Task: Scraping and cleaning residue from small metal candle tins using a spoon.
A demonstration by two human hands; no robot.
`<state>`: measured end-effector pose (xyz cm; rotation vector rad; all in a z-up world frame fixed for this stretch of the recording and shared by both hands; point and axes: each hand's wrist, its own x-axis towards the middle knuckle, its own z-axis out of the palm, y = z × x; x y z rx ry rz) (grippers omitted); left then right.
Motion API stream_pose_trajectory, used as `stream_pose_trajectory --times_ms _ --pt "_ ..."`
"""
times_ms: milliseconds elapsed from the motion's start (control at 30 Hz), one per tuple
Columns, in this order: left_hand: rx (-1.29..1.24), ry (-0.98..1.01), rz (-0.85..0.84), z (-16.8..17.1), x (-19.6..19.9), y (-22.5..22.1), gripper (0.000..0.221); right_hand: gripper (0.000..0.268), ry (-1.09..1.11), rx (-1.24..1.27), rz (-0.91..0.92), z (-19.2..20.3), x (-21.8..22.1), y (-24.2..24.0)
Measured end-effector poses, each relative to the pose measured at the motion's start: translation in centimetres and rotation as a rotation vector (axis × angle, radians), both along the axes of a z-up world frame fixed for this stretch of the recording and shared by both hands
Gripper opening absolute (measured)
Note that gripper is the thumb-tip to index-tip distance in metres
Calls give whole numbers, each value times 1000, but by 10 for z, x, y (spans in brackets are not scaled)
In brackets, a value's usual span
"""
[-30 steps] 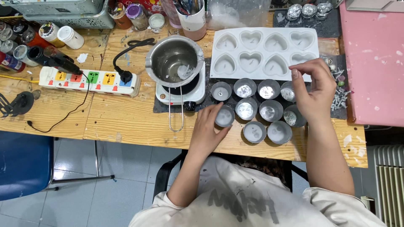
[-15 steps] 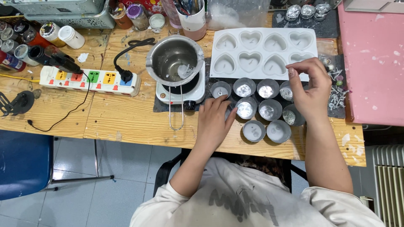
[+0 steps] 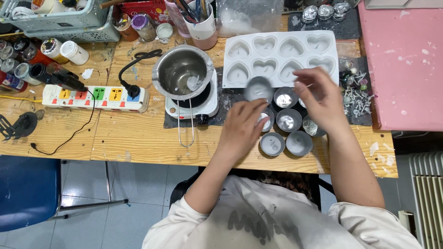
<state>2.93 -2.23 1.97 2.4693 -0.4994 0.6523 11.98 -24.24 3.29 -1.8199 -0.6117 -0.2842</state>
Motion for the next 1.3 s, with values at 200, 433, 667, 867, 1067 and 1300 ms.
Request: stream_pose_trajectory --times_ms 200,433,667,867,1067,1300 --pt "31 -231 -128 6 41 -20 44 53 532 224 160 -38 15 -13" --pt "-542 295 -397 -6 92 -22 81 43 517 339 277 -8 12 -18" --pt "-892 429 -443 -41 97 -18 77 21 161 54 -280 9 -7 -87" --pt "-833 487 -401 -36 94 -22 78 25 330 -527 -568 -19 -31 -86" --pt "-887 490 -551 -56 95 -20 72 28 434 -598 -507 -48 -20 -85" --pt "-1092 570 -615 -43 91 -8 48 19 315 -177 -466 -48 -36 -99"
